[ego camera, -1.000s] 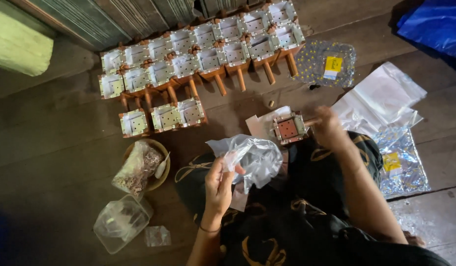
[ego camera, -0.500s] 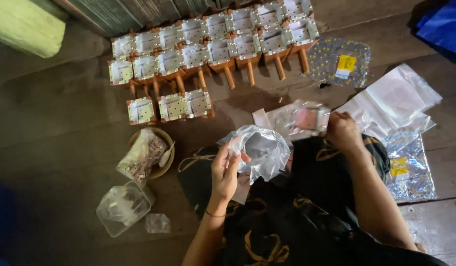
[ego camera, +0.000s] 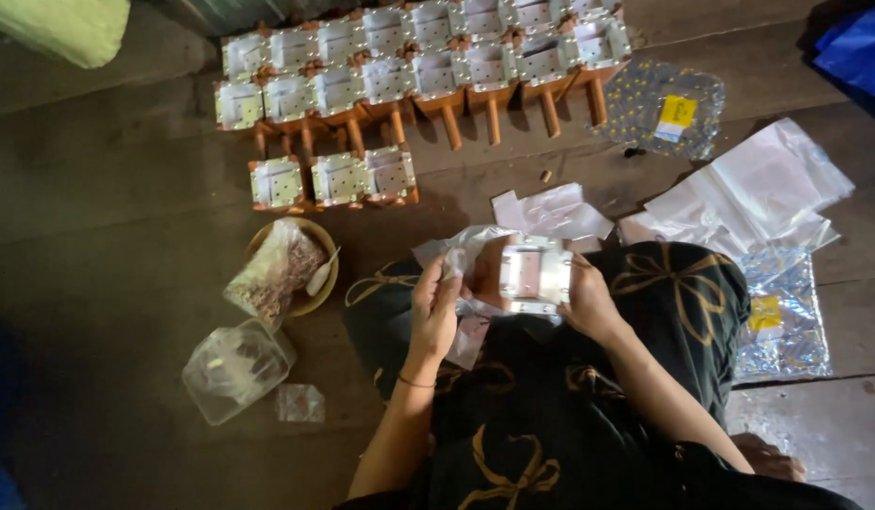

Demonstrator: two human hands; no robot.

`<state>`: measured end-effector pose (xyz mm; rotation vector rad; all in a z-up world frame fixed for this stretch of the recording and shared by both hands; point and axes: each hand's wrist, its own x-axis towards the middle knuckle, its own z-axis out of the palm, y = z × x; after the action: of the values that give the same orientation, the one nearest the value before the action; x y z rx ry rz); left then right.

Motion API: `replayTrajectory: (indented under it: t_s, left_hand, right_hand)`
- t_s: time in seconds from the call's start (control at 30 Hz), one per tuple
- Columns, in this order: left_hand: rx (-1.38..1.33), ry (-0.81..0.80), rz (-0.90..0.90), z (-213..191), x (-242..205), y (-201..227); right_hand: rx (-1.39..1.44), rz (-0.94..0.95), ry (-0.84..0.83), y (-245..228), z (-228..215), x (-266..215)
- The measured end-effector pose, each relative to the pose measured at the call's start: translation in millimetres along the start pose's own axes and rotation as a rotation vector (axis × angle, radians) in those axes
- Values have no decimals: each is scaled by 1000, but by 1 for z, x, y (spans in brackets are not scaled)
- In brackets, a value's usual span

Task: The person is packaging small hardware components and protective material into plastic bags while sitting on a workshop floor.

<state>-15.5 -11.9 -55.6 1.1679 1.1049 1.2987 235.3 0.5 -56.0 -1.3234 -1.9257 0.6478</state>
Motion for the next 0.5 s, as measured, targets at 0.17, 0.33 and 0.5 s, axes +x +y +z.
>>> replayTrajectory:
  t_s: [0.17,0.33,0.5]
  left_hand:
    - [-40,23,-16,-13,-3,-1]
    - [33,-28,55,-4,3,25]
    - [331,90,173,21,13,15]
  right_hand:
    - [-309,-7,-17,43,56,-11]
    - [-688,-51,44,2,28,5]
    - [-919,-158,98,-18,21,7]
